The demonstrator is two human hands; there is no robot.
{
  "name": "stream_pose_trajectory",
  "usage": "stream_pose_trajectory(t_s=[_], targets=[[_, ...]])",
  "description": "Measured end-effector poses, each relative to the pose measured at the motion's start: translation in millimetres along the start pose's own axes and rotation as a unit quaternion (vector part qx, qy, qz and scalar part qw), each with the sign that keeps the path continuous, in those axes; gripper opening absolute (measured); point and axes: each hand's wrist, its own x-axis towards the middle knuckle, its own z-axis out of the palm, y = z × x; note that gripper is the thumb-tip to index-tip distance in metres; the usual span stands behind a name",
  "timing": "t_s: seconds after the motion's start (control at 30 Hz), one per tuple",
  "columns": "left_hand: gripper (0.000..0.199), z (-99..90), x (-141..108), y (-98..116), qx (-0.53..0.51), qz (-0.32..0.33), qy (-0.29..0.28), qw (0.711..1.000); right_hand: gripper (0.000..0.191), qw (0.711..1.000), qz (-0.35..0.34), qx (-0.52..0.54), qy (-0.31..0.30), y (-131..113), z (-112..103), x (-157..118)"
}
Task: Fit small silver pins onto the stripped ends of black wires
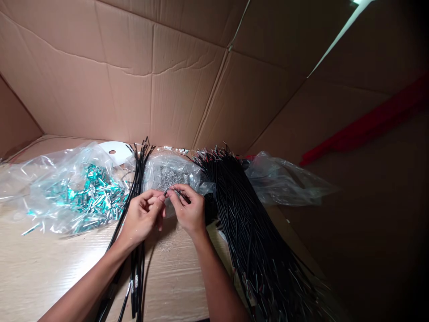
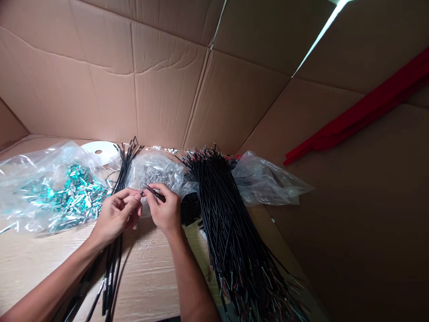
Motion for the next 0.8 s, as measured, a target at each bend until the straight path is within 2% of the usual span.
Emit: stream_pose_trajectory(t_s=[0.1,0.23,0.33,0.43,0.57,0.7,0.8], targets=[[0.036,1.4,-2,-2,0.085,0.025,0.021,0.996,0.015,0.999,-0.022,-0.032,0.016,3,2,-2],[0.03,2.6,-2,-2,0.193,0.069,0.067,0.977,0.012,0.986,-0.086,-0.14,0.006,-4,1,-4],[0.034,0.9,0,1,0.146,0.05,0.077,0.985,0.019,0.987,-0.08,-0.139,-0.029,-14,-8,-4],[0.044,-1.6,5,5,0.05,-0.02,0.062,0.997,0.022,0.989,-0.063,-0.128,-0.044,-21,-27,1],[0.045,-4.8,11,9,-0.033,-0.091,0.045,0.994,0.025,0.975,-0.076,-0.197,-0.065,-17,-45,7],[0.04,-6.9,13,8,-0.089,-0.106,0.048,0.989,0.018,0.966,-0.08,-0.224,-0.096,-7,-39,7],[0.038,-6.7,12,8,-0.085,-0.116,0.046,0.989,0.019,0.961,-0.099,-0.242,-0.092,-1,-30,6]])
